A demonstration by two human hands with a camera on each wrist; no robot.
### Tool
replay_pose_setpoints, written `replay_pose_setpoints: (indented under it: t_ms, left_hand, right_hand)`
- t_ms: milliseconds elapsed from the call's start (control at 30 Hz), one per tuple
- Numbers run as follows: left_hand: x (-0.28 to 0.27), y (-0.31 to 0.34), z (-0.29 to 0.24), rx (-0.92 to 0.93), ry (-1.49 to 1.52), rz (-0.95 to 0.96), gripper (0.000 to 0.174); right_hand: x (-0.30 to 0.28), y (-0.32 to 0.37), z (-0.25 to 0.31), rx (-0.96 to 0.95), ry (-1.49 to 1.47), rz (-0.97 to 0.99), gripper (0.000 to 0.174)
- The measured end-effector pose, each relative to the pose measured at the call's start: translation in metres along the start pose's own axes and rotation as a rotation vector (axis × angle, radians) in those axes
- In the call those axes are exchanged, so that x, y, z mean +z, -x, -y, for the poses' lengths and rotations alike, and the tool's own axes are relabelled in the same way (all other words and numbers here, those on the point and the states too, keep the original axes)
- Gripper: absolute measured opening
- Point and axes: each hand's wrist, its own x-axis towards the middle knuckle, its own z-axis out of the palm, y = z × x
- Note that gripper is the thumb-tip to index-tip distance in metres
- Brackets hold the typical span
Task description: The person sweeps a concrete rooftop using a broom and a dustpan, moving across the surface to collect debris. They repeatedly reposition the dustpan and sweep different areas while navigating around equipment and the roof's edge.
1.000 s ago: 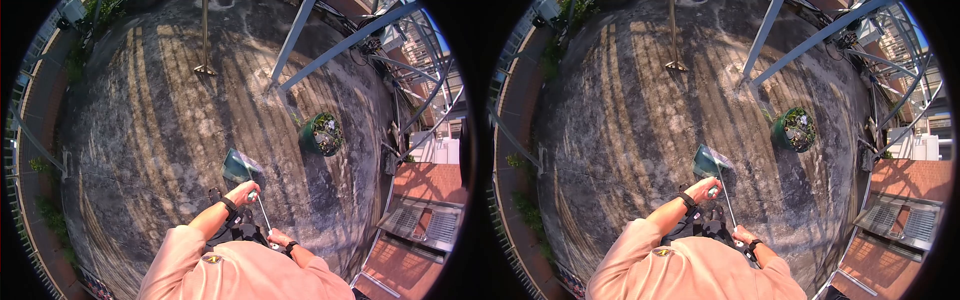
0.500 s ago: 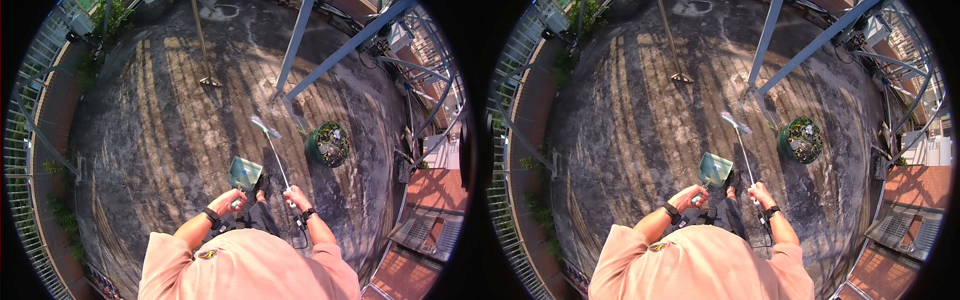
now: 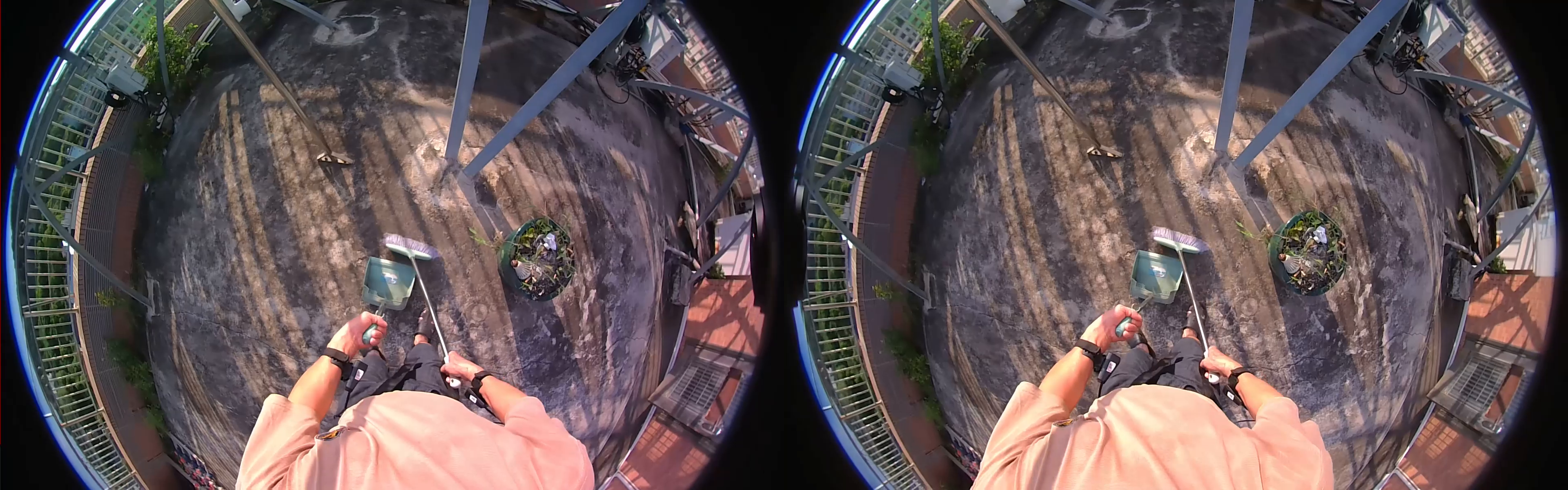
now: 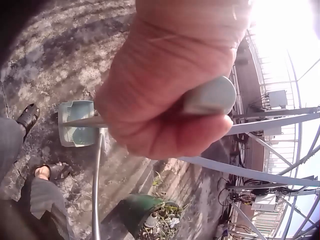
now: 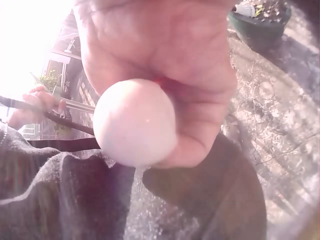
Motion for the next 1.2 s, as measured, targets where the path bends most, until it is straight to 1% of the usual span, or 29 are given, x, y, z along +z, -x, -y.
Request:
replay_pose_setpoints:
  t_ms: [33, 67, 133, 167, 200, 233, 267, 300, 333, 367, 433, 467, 500, 533, 600, 667, 733, 800, 867, 933, 1000, 1033, 1067, 1100, 1133, 1200]
  left_hand:
    - [0.002, 0.001, -0.005, -0.001, 0.008, 0.006, 0.019]
    - [0.005, 0.006, -0.012, -0.019, 0.035, -0.022, 0.019]
    - [0.009, 0.013, -0.023, -0.033, 0.060, -0.039, 0.019]
    - [0.009, 0.016, -0.028, -0.022, 0.044, -0.046, 0.019]
    - [0.008, 0.019, -0.032, -0.013, 0.027, -0.054, 0.019]
    - [0.004, 0.019, -0.036, -0.057, 0.064, -0.011, 0.018]
    - [0.003, 0.024, -0.038, -0.062, 0.060, -0.007, 0.018]
    - [0.002, 0.029, -0.042, -0.058, 0.051, -0.019, 0.017]
    - [0.004, 0.035, -0.050, -0.045, 0.045, -0.026, 0.016]
    - [0.007, 0.042, -0.055, 0.012, -0.028, -0.059, 0.015]
    - [0.002, 0.045, -0.065, 0.017, -0.009, -0.023, 0.016]
    - [0.000, 0.044, -0.071, 0.015, 0.010, 0.004, 0.016]
    - [-0.003, 0.042, -0.079, 0.009, 0.023, 0.042, 0.017]
    - [0.002, 0.045, -0.087, 0.011, 0.038, 0.043, 0.017]
    - [0.017, 0.056, -0.103, 0.116, 0.033, -0.018, 0.018]
    - [0.017, 0.051, -0.119, 0.104, 0.061, -0.026, 0.016]
    - [0.022, 0.039, -0.144, 0.113, 0.088, -0.031, 0.015]
    - [0.024, 0.028, -0.160, 0.143, 0.091, -0.068, 0.011]
    - [0.033, 0.020, -0.187, 0.078, 0.203, -0.069, 0.005]
    - [0.056, 0.027, -0.205, 0.170, 0.283, -0.095, 0.006]
    - [0.074, 0.028, -0.223, 0.161, 0.283, -0.155, 0.009]
    - [0.077, 0.024, -0.231, 0.164, 0.284, -0.153, 0.010]
    - [0.079, 0.022, -0.235, 0.165, 0.293, -0.150, 0.010]
    - [0.084, 0.021, -0.243, 0.147, 0.294, -0.159, 0.011]
    - [0.090, 0.021, -0.253, 0.127, 0.291, -0.168, 0.011]
    - [0.092, 0.017, -0.264, 0.143, 0.309, -0.167, 0.011]
  right_hand:
    - [-0.005, 0.021, 0.022, 0.172, -0.125, -0.026, 0.014]
    - [-0.001, 0.028, 0.020, 0.282, -0.414, -0.068, 0.018]
    - [-0.013, 0.052, 0.045, 0.253, -0.506, -0.144, 0.020]
    - [-0.018, 0.055, 0.050, 0.196, -0.324, -0.193, 0.021]
    - [-0.025, 0.055, 0.058, 0.200, -0.320, -0.202, 0.021]
    - [-0.033, 0.053, 0.069, 0.186, -0.370, -0.172, 0.021]
    - [-0.037, 0.051, 0.081, 0.172, -0.424, -0.142, 0.020]
    - [-0.042, 0.047, 0.094, 0.198, -0.487, -0.185, 0.021]
    - [-0.046, 0.039, 0.106, 0.141, -0.400, -0.261, 0.020]
    - [-0.052, 0.032, 0.117, 0.162, -0.431, -0.276, 0.019]
    - [-0.066, 0.012, 0.139, 0.173, -0.540, -0.303, 0.017]
    - [-0.080, 0.001, 0.151, 0.119, -0.639, -0.291, 0.017]
    - [-0.095, -0.010, 0.162, 0.096, -0.634, -0.306, 0.017]
    - [-0.114, -0.020, 0.179, 0.071, -0.630, -0.317, 0.017]
    - [-0.159, -0.050, 0.200, 0.057, -0.556, -0.359, 0.017]
    - [-0.218, -0.083, 0.222, -0.009, -0.435, -0.350, 0.016]
    - [-0.277, -0.128, 0.231, -0.109, -0.449, -0.429, 0.016]
    - [-0.339, -0.153, 0.268, -0.107, -0.458, -0.423, 0.018]
    - [-0.403, -0.193, 0.292, -0.144, -0.391, -0.457, 0.019]
    - [-0.461, -0.243, 0.296, -0.183, -0.171, -0.458, 0.020]
    - [-0.496, -0.260, 0.323, -0.131, -0.139, -0.509, 0.021]
    - [-0.510, -0.274, 0.330, -0.055, -0.121, -0.503, 0.022]
    - [-0.527, -0.309, 0.304, -0.242, 0.278, -0.417, 0.020]
    - [-0.534, -0.353, 0.265, -0.386, 0.724, -0.511, 0.020]
    - [-0.536, -0.381, 0.241, -0.534, 1.168, -0.597, 0.023]
    - [-0.518, -0.332, 0.276, -0.558, 1.733, -0.415, 0.025]
